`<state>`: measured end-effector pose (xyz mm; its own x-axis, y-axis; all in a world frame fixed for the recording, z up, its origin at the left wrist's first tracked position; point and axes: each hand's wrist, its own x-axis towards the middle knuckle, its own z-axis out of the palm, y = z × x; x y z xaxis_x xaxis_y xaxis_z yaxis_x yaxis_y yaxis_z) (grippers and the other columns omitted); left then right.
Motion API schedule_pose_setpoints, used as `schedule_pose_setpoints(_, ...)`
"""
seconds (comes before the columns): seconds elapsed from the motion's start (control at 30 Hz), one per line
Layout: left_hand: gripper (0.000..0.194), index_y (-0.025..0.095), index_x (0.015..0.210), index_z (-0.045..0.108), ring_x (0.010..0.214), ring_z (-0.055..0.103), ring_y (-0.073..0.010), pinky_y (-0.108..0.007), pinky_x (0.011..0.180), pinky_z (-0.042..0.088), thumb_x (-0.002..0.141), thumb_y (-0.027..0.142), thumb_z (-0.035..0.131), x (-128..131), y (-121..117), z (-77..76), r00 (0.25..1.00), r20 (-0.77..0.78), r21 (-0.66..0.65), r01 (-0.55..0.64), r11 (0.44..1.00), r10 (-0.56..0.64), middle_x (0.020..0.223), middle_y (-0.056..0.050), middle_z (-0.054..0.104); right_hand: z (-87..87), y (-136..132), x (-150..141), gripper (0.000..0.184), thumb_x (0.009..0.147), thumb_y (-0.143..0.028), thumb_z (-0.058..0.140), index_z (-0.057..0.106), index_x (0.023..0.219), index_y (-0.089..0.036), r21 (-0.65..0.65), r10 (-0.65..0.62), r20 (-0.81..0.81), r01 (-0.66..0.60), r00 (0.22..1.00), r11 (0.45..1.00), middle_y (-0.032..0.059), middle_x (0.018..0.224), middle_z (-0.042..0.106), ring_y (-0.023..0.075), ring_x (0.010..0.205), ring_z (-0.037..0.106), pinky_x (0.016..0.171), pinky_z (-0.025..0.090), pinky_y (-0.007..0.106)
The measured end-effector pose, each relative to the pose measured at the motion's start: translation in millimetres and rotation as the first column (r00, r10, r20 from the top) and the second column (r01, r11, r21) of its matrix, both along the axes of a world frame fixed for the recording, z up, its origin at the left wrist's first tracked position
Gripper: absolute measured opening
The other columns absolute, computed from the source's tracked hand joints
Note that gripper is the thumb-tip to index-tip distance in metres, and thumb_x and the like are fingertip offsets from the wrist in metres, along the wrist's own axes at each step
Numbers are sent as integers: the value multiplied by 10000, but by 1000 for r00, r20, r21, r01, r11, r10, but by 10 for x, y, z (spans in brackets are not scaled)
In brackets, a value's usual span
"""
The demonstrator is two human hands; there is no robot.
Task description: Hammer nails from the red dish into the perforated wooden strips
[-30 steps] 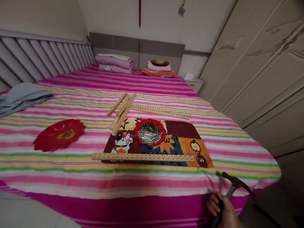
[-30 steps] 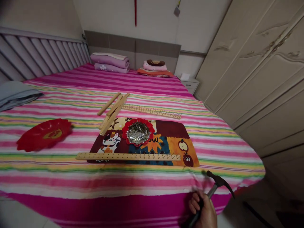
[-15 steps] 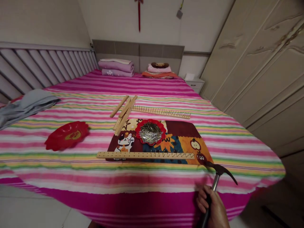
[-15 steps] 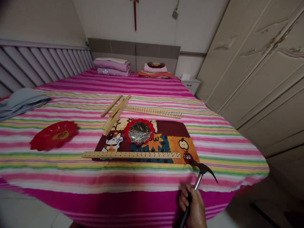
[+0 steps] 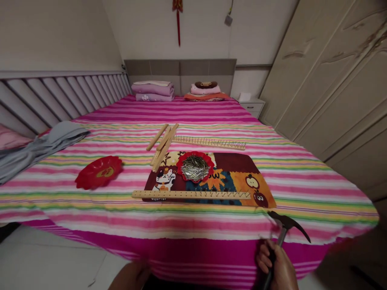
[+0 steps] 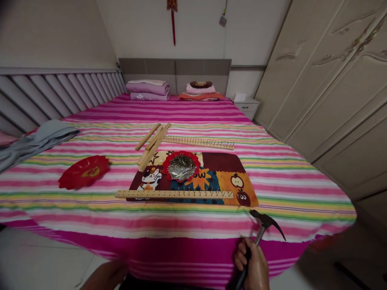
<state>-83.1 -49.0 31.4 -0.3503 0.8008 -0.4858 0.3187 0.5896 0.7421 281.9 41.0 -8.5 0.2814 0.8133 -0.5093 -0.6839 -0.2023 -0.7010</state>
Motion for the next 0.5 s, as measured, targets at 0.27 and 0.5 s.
schedule_pose_setpoints(0.27, 214, 210, 952, 633, 991, 569, -231, -369, 873, 423, 777, 256, 520, 267, 1137, 383, 700, -709, 407, 510, 758, -90, 1027, -69, 663, -24, -203, -16, 362, 549, -343, 769, 442, 617, -204, -19, 18, -37, -18, 999, 1000, -104, 472, 375, 20, 325, 240, 261, 206, 132)
schedule_pose_setpoints(0.5, 309, 213, 1053, 634, 1031, 546, -255, -423, 910, 376, 761, 238, 539, 414, 1704, 223, 520, -804, 231, 721, 653, -289, 1105, -81, 639, -62, -153, -4, 372, 521, -347, 780, 457, 630, -200, -16, -39, -44, 38, 998, 999, -100, 469, 405, 17, 324, 244, 253, 205, 124)
